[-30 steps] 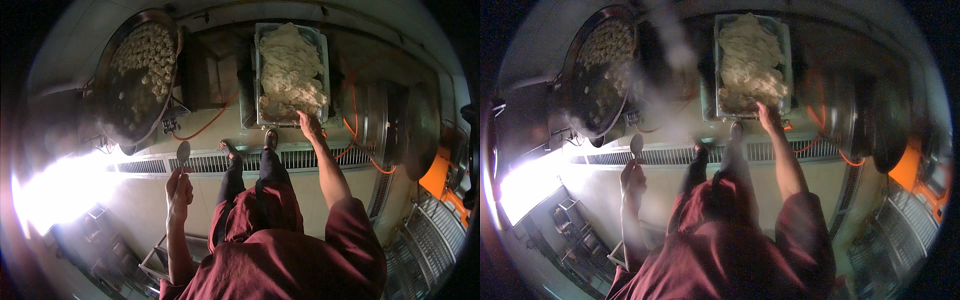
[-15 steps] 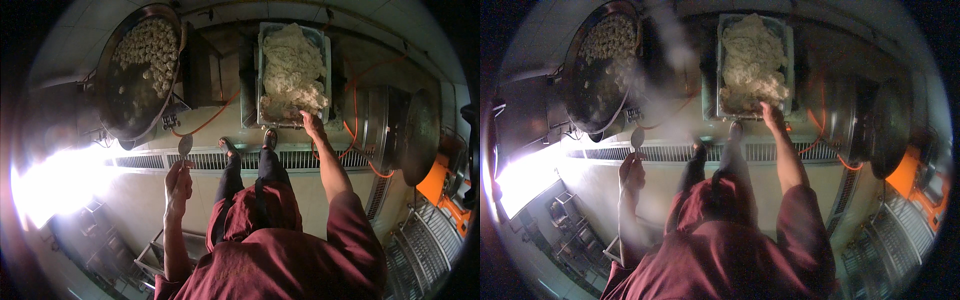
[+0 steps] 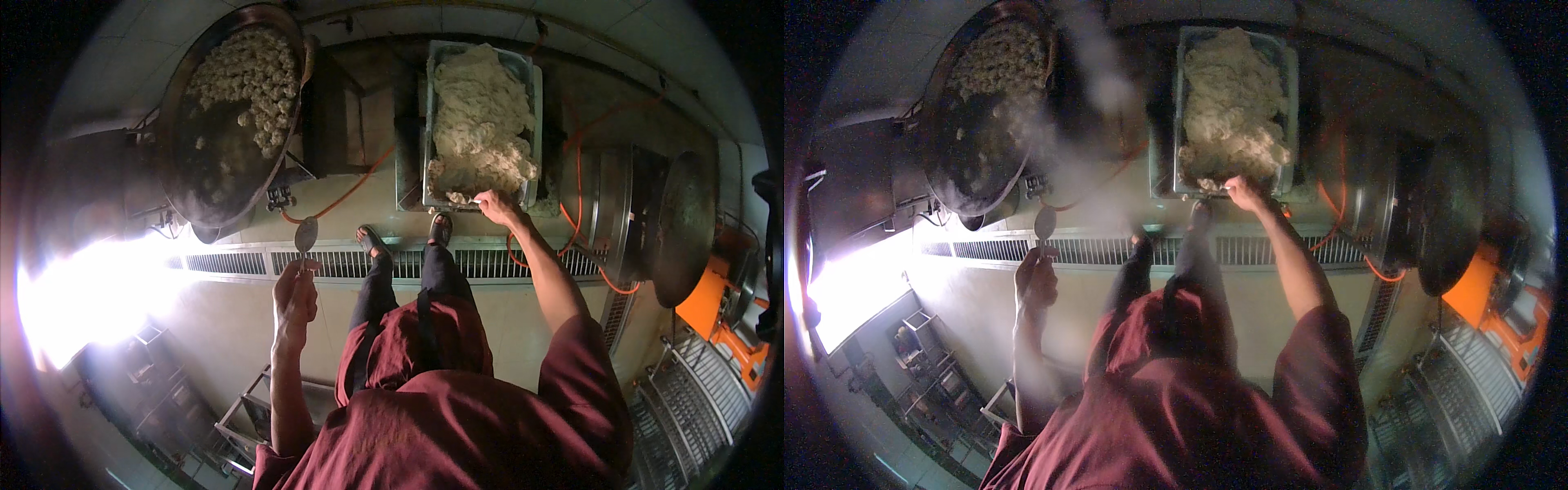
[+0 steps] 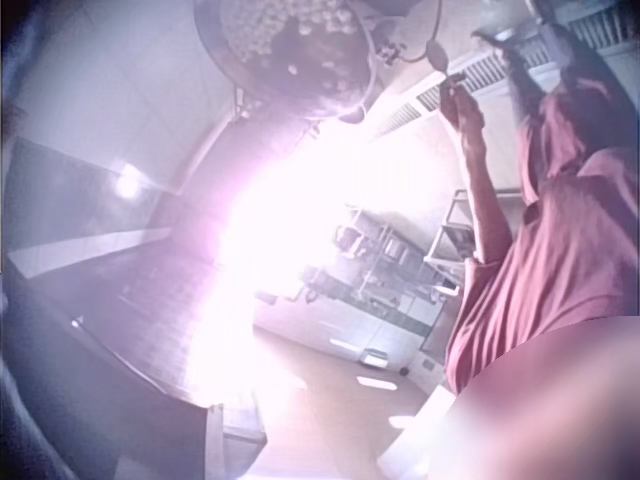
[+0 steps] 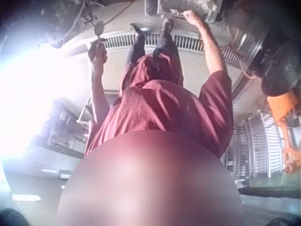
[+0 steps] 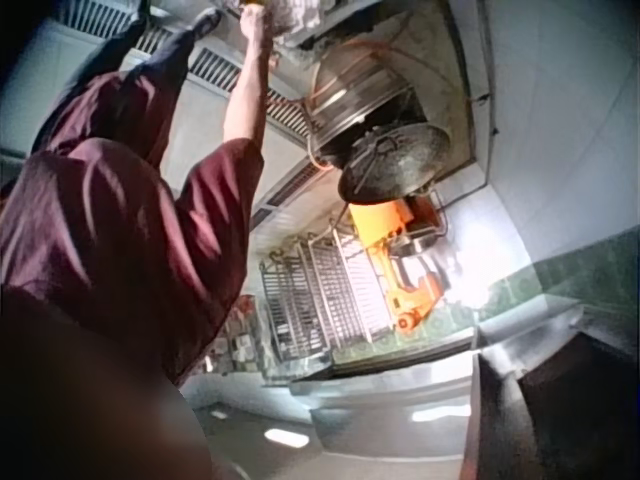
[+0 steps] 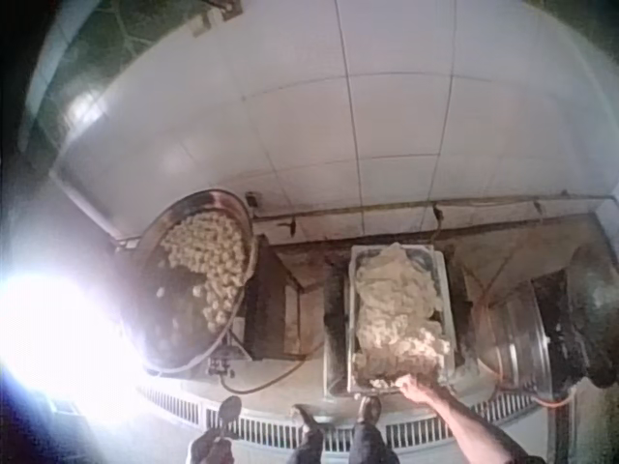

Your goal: The person scoops dough from a tray and forms small balls, dropping them into a large pot of hot oil to cook. The person uses two spoons to shape and release the dough into the oil.

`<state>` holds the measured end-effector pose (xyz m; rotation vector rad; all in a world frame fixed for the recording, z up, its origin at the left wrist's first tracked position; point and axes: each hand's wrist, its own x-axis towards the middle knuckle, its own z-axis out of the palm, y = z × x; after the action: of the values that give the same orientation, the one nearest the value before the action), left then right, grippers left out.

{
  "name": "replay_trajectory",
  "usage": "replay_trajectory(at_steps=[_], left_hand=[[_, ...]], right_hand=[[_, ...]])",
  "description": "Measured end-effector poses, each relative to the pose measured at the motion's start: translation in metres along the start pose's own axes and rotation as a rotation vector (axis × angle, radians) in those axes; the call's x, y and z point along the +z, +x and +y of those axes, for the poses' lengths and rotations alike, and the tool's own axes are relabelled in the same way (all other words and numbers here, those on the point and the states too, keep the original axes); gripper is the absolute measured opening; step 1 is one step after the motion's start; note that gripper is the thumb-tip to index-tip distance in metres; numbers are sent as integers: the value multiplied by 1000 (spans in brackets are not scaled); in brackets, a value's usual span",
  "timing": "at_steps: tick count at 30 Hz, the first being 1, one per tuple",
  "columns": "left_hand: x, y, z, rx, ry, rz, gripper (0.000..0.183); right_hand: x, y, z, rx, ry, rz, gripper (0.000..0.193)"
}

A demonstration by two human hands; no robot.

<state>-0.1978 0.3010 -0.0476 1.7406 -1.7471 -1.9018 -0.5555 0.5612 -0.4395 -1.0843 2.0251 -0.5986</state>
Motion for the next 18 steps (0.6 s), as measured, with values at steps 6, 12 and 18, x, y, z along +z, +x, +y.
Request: replay_trajectory(at_steps=[6,12,18], left_hand=[[-10,2,-5,40,-129,-95,27],[11,7,21,-97,-257,-344,26],[3,-28,84,-189,-643,-668,26]], right_hand=[[-11,-40,-65,106,274,242,29],[-58,-102,-265,-55,578,469,38],[-52,-117,-384,-328,497,660,41]])
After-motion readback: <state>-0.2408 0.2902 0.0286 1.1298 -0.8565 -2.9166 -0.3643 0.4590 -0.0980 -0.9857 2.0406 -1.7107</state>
